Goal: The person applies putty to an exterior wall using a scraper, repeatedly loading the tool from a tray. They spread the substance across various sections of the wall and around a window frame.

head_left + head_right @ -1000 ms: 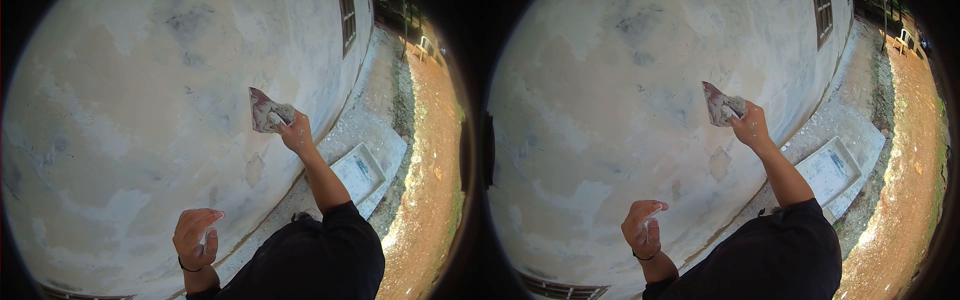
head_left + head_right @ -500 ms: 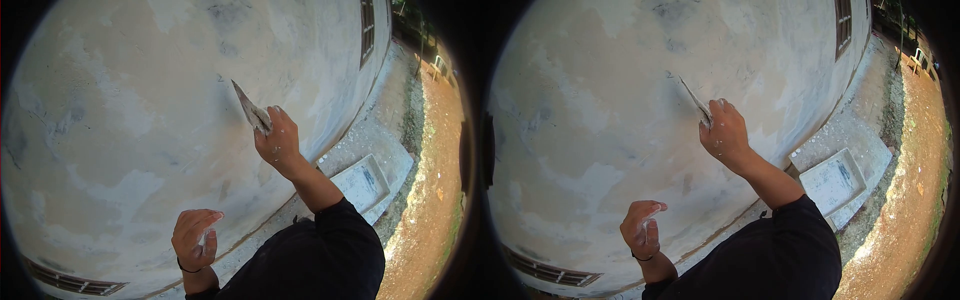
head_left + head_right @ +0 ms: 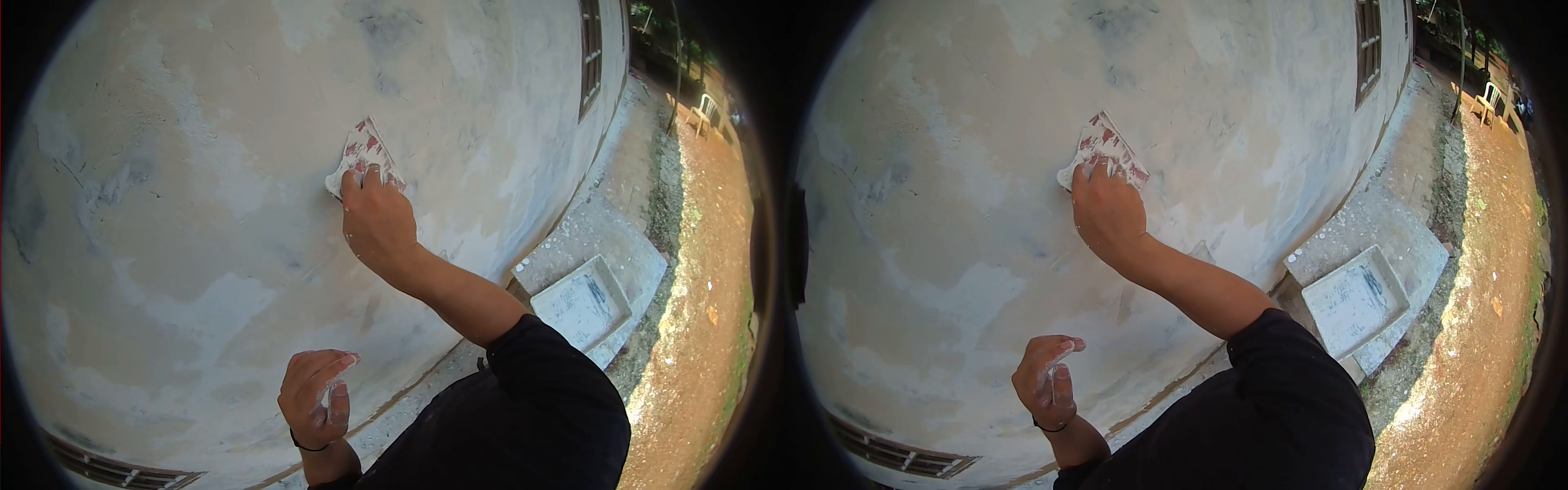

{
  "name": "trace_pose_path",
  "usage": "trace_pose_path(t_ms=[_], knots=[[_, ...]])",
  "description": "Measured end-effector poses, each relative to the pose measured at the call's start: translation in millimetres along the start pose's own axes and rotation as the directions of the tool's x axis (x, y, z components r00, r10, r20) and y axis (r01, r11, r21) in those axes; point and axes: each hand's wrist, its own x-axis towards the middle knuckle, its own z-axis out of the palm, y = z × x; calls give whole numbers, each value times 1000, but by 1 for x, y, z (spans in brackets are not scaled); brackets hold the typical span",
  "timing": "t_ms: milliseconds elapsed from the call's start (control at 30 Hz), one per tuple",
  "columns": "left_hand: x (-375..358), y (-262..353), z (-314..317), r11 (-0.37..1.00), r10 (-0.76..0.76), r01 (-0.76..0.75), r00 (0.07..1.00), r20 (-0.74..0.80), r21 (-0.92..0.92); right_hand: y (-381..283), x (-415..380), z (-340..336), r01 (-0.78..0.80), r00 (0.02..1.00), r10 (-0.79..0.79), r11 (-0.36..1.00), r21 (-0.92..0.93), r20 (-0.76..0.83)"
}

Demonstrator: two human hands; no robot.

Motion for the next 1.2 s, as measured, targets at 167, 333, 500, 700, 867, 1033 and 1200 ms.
trace_pose_path(t_ms=[167,333,500,700,867,1033,1200], knots=[[4,0,6,999,11,-11,1000,-1,-30,16,-14,-27,33,999,-33,999,39,-2],[10,-4,9,1000,12,-12,999,44,-1,70,-17,-68,-89,986,145,880,466,-85],[20,1,18,1000,29,-28,998,49,-7,107,9,-56,-224,965,259,737,637,40],[26,2,26,1000,-11,11,999,50,8,56,2,-48,-36,998,47,969,245,-43],[20,6,24,999,-33,32,998,60,13,13,-5,-24,-3,1000,5,987,162,-10],[13,5,19,996,-86,86,996,22,27,8,-15,-34,52,998,-45,957,285,-33],[17,5,23,997,-72,71,996,44,19,57,-8,-60,-42,999,47,876,480,0]])
